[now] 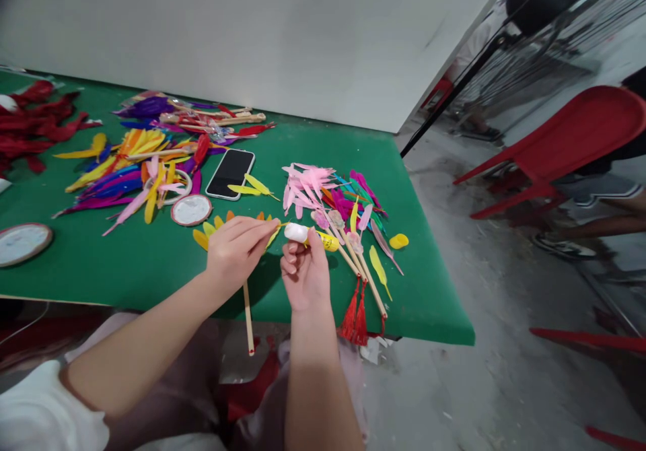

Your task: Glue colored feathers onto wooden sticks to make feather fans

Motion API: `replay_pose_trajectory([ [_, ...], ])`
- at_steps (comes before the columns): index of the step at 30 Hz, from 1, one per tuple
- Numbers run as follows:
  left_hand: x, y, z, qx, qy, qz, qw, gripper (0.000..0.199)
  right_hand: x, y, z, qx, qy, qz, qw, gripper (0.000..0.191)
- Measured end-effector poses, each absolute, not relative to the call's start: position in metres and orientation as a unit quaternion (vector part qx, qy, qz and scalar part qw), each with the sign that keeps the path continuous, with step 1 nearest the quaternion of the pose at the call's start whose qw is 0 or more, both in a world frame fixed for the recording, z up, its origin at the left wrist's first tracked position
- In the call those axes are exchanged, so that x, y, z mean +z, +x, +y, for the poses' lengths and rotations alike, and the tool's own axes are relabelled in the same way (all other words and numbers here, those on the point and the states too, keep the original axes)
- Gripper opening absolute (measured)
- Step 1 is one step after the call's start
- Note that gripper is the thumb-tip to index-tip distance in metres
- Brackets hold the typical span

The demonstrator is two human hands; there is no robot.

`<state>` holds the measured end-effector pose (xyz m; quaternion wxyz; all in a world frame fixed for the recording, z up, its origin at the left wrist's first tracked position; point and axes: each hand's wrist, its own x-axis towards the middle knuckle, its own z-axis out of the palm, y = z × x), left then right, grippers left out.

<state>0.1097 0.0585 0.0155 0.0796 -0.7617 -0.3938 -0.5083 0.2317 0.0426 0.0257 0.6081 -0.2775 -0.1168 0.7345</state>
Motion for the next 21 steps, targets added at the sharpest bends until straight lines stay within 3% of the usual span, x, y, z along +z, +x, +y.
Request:
replay_pose_trajectory([
  [21, 0.0186, 0.1067, 0.0635, -0.506, -0.768, -0.385, 0.069, 0.012, 0.025, 0.2304, 0.0433, 0.762, -0.271, -0.085, 0.581, 0.028],
])
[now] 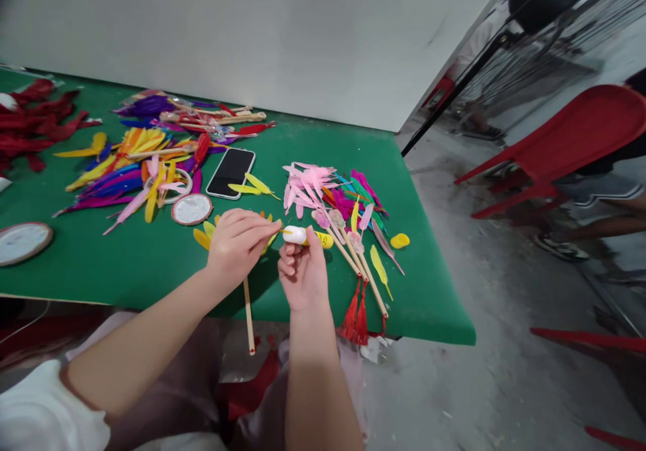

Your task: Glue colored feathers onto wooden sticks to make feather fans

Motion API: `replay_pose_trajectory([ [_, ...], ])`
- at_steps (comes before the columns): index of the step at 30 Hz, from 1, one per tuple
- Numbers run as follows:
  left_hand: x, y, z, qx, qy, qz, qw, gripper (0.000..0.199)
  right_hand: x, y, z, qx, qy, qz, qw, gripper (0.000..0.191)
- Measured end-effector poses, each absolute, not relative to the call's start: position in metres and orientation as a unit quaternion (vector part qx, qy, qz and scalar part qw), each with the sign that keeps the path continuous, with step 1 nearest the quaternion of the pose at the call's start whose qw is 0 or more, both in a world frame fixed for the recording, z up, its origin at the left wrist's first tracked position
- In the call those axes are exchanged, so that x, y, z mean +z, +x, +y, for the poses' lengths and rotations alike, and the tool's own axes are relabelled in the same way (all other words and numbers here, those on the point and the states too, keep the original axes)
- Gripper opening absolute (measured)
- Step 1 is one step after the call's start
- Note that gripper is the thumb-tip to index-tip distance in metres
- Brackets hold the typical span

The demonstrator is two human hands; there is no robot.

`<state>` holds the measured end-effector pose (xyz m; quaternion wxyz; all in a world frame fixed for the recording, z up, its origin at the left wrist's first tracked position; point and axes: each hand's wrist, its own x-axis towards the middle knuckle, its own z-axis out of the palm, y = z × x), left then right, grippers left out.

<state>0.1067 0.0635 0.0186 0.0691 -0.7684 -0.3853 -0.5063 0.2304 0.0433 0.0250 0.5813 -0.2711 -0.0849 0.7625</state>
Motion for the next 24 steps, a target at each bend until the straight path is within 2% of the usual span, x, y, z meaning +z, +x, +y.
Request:
replay_pose_trajectory([
  [24, 0.0178, 0.105, 0.0656, -0.511, -0.775, -0.362, 0.082, 0.013, 0.0248, 0.2313, 0.0433, 0.764, -0.265, -0.07, 0.585, 0.027],
])
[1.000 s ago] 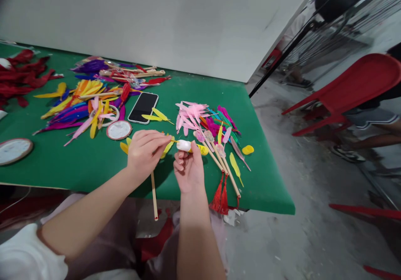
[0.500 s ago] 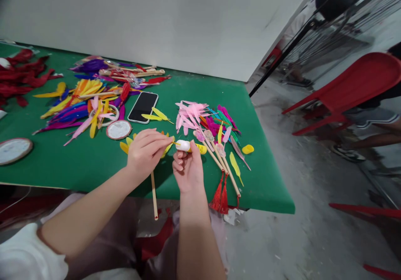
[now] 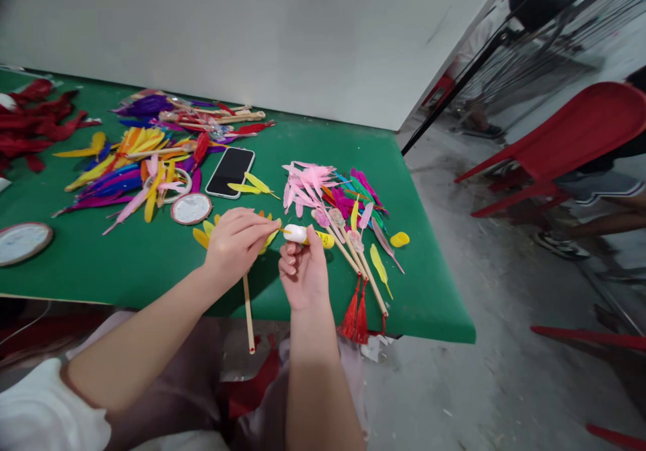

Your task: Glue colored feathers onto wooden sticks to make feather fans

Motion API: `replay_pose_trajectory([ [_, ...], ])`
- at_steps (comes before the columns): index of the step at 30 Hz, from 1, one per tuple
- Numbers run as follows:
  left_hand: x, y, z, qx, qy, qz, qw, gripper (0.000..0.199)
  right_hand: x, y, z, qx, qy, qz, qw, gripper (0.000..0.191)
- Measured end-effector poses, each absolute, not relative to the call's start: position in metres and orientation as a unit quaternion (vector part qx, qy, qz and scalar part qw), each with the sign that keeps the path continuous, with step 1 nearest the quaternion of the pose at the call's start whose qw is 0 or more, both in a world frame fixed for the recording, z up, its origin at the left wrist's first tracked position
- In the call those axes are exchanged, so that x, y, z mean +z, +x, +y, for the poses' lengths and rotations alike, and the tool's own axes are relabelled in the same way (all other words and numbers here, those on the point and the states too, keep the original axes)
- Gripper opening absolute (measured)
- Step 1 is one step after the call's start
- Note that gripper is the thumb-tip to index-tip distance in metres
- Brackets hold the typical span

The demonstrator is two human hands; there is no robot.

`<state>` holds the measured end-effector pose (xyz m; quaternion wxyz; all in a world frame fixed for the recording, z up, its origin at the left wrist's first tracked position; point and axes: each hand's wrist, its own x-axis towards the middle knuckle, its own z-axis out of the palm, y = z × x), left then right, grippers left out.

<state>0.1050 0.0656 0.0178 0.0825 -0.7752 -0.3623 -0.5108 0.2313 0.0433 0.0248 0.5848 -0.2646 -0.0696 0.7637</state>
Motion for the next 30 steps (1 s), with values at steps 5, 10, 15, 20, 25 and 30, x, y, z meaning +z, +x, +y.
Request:
replay_pose_trajectory([
  [5, 0.0186, 0.1058, 0.0637, -0.511, -0.773, -0.368, 0.079, 0.012, 0.0263, 0.2306, 0.0439, 0.756, -0.283, -0.069, 0.587, 0.028],
  [10, 0.0198, 0.1061, 0.062, -0.493, -0.775, -0.388, 0.083, 0.012, 0.027, 0.2304, 0.0445, 0.75, -0.291, -0.07, 0.59, 0.029],
  [15, 0.0194, 0.1059, 0.0621, -0.485, -0.778, -0.392, 0.072, 0.011, 0.0269, 0.2299, 0.0439, 0.74, -0.299, -0.079, 0.597, 0.027],
  [20, 0.0183, 0.1059, 0.0627, -0.476, -0.783, -0.397, 0.062, 0.011, 0.0272, 0.2296, 0.0435, 0.729, -0.315, -0.079, 0.602, 0.025],
  [25, 0.0173, 0.1071, 0.0622, -0.486, -0.788, -0.376, 0.047, 0.01, 0.0273, 0.229, 0.0444, 0.711, -0.336, -0.101, 0.61, 0.025],
  [30, 0.0176, 0.1075, 0.0623, -0.493, -0.778, -0.388, 0.031, 0.01, 0.0276, 0.2285, 0.0442, 0.672, -0.371, -0.112, 0.631, 0.023],
])
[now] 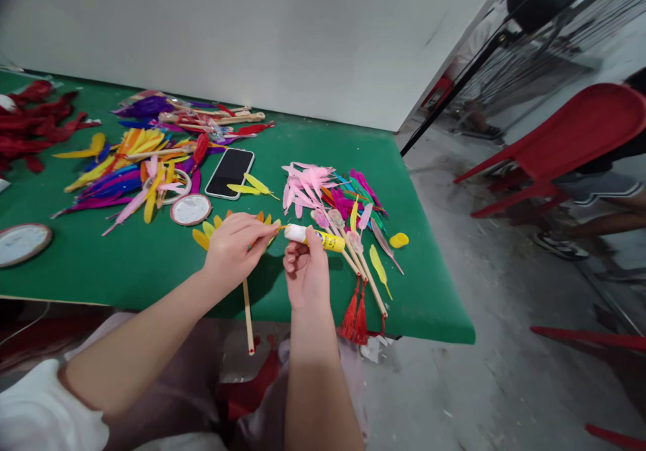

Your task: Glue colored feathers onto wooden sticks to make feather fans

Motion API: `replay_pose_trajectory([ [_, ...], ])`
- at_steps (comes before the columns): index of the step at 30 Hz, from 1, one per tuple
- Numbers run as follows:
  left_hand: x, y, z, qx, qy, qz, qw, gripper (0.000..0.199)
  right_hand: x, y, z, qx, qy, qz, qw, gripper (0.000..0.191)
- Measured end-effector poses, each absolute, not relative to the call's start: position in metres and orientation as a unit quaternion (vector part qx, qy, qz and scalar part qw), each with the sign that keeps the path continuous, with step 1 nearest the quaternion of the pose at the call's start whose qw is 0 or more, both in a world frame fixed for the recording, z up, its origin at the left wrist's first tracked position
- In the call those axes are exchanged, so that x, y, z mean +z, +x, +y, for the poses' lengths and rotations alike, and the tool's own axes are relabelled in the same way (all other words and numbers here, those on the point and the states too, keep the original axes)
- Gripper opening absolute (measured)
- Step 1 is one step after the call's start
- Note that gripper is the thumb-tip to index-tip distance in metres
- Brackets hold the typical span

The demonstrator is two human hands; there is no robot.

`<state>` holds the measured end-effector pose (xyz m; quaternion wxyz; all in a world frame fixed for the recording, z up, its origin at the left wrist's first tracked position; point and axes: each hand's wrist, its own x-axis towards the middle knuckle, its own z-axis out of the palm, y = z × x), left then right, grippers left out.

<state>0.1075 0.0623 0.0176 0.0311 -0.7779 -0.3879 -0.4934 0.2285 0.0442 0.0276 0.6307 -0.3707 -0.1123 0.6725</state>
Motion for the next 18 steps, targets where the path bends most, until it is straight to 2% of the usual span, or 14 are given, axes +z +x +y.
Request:
replay_pose_trajectory([
  [18, 0.0156, 0.1078, 0.0616, -0.489, -0.777, -0.396, 0.025, 0.01, 0.0279, 0.2278, 0.0431, 0.612, -0.408, -0.144, 0.662, 0.025],
])
